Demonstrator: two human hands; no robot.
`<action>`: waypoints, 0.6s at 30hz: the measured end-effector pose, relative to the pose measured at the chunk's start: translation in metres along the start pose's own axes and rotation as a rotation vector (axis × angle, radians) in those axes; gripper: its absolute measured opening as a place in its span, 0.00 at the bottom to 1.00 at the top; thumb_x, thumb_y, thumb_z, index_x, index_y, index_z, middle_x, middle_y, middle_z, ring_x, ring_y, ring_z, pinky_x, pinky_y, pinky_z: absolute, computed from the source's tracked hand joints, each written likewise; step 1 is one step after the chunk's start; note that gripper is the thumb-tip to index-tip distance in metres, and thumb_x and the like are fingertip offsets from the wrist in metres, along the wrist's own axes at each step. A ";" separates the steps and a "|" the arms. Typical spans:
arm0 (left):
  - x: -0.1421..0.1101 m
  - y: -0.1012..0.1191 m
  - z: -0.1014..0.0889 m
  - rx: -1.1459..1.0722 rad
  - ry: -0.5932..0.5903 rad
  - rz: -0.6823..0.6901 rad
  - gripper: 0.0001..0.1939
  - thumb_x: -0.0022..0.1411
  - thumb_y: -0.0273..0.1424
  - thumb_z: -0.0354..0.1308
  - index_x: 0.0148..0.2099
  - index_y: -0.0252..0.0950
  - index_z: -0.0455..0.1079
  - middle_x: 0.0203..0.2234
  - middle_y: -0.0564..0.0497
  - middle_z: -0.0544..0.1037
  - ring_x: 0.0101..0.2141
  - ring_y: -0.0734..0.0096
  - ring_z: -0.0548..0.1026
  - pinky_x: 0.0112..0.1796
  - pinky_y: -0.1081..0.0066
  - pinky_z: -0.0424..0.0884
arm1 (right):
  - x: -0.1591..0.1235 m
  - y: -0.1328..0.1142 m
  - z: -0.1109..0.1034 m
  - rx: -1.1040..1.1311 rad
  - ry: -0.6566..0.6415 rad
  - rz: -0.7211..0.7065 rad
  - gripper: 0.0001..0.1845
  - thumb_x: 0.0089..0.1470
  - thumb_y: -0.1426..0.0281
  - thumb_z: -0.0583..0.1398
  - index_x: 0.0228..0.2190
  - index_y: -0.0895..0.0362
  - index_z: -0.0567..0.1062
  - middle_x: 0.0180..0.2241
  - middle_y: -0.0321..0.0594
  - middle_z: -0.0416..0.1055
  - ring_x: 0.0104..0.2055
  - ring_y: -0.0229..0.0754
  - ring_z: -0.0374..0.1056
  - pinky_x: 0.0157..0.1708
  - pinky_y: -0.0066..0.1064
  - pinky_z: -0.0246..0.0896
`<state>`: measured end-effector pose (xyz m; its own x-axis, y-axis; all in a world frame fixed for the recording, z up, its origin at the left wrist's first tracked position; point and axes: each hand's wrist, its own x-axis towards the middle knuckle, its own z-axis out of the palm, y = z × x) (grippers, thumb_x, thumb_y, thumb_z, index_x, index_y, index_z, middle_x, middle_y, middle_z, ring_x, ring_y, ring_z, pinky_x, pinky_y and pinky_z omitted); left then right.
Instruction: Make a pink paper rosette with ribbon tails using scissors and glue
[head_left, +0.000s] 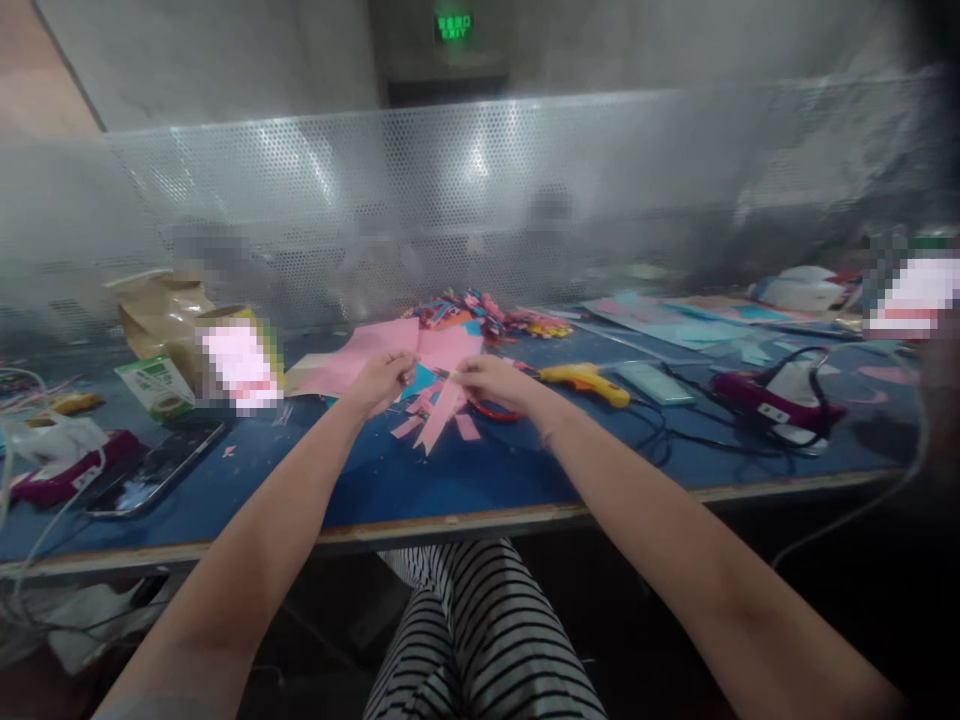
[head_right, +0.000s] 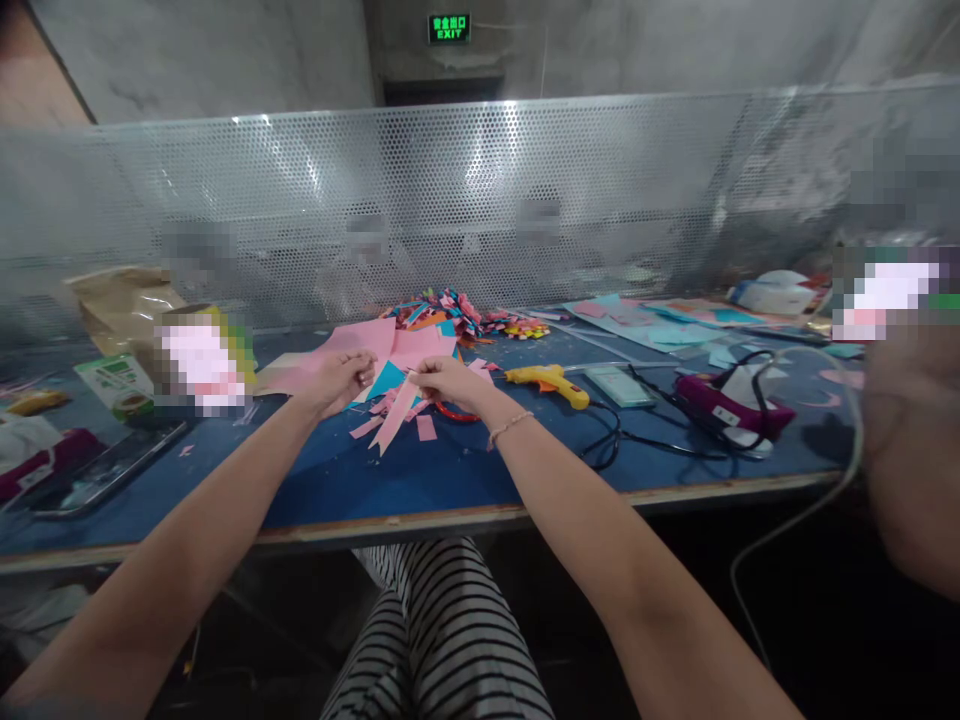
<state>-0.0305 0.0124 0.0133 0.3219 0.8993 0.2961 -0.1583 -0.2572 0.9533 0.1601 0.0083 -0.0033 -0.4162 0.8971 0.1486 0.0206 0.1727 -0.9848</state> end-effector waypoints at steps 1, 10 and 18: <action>0.000 -0.001 -0.002 0.004 -0.009 -0.001 0.07 0.50 0.29 0.55 0.24 0.31 0.64 0.14 0.57 0.57 0.18 0.83 0.57 0.20 0.78 0.54 | 0.000 0.000 0.000 0.001 0.001 0.004 0.16 0.38 0.64 0.62 0.18 0.60 0.61 0.14 0.30 0.59 0.17 0.28 0.55 0.18 0.21 0.49; -0.001 -0.004 -0.014 0.618 0.042 0.094 0.14 0.44 0.34 0.59 0.18 0.32 0.60 0.24 0.52 0.68 0.22 0.81 0.64 0.24 0.77 0.58 | 0.001 0.002 -0.001 0.010 0.023 0.012 0.13 0.39 0.67 0.62 0.19 0.60 0.63 0.14 0.29 0.59 0.17 0.27 0.56 0.18 0.21 0.51; -0.005 -0.003 0.002 0.621 0.013 0.069 0.09 0.47 0.30 0.53 0.32 0.31 0.67 0.20 0.54 0.68 0.20 0.80 0.64 0.23 0.76 0.62 | -0.003 -0.004 0.002 0.098 0.049 0.079 0.07 0.41 0.75 0.60 0.22 0.60 0.63 0.17 0.31 0.63 0.21 0.30 0.64 0.25 0.24 0.63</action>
<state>-0.0299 0.0085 0.0090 0.3187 0.8764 0.3611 0.3949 -0.4691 0.7900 0.1589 0.0043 -0.0001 -0.3717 0.9256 0.0719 -0.0378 0.0623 -0.9973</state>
